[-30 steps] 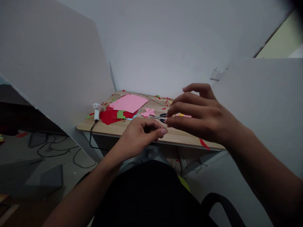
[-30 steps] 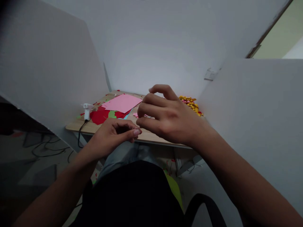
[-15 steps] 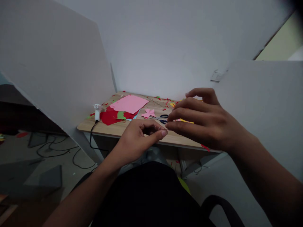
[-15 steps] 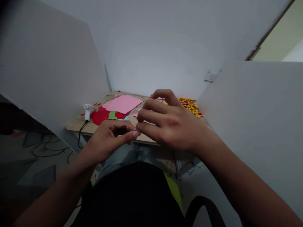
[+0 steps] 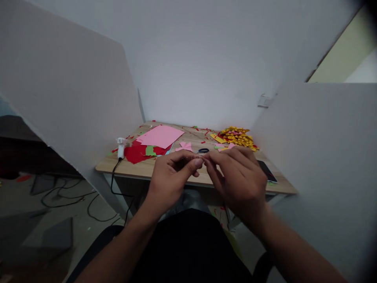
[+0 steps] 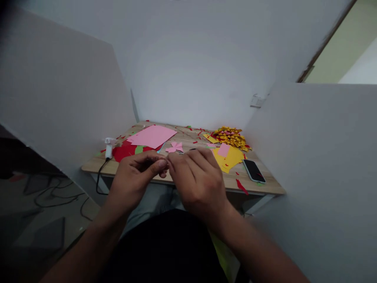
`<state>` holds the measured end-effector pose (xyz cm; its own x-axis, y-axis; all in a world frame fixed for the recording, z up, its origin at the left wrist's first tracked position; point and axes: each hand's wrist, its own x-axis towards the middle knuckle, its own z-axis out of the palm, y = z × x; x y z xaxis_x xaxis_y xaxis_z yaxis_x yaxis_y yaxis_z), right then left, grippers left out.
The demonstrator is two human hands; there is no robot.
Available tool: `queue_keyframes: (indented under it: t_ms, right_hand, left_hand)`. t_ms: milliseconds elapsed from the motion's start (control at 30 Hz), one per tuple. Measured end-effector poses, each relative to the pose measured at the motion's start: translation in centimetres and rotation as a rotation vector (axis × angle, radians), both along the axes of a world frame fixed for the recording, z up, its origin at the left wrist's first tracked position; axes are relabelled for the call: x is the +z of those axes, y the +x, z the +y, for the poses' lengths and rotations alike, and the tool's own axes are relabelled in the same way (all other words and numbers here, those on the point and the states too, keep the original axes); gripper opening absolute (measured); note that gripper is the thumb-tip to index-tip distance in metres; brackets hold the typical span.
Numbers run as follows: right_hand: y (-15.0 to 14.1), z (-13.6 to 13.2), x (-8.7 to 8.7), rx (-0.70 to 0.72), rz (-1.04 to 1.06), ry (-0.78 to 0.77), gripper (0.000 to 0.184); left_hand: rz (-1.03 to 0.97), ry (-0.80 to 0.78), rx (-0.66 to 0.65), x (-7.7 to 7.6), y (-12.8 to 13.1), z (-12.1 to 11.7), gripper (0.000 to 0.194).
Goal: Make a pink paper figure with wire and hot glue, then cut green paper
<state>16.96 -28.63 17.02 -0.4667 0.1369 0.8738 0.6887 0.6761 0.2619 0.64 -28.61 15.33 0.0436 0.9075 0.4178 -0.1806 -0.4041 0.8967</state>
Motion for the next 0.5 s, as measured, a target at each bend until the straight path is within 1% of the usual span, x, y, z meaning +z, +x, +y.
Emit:
queue_keyframes:
  t_ms: [133,233,367,500]
  right_hand:
    - [-1.6,-1.3,-2.0,-0.004,0.311,-0.059,0.01]
    - [-1.9,-1.6,-3.0,-0.013,0.436,-0.114,0.014]
    - [-2.0,-1.4,-3.6,-0.023,0.497,-0.172,0.012]
    - [-2.1,-1.1,-3.7,-0.003,0.484,-0.16,0.012]
  left_hand:
    - [-0.024,0.02,0.063,-0.3,0.2,-0.2,0.014]
    - [0.004,0.01,0.09,-0.5,0.2,-0.3,0.016]
    - [0.037,-0.032,0.066,-0.6,0.2,-0.2,0.016]
    - [0.018,-0.065,-0.007,-0.6,0.3,-0.1,0.009]
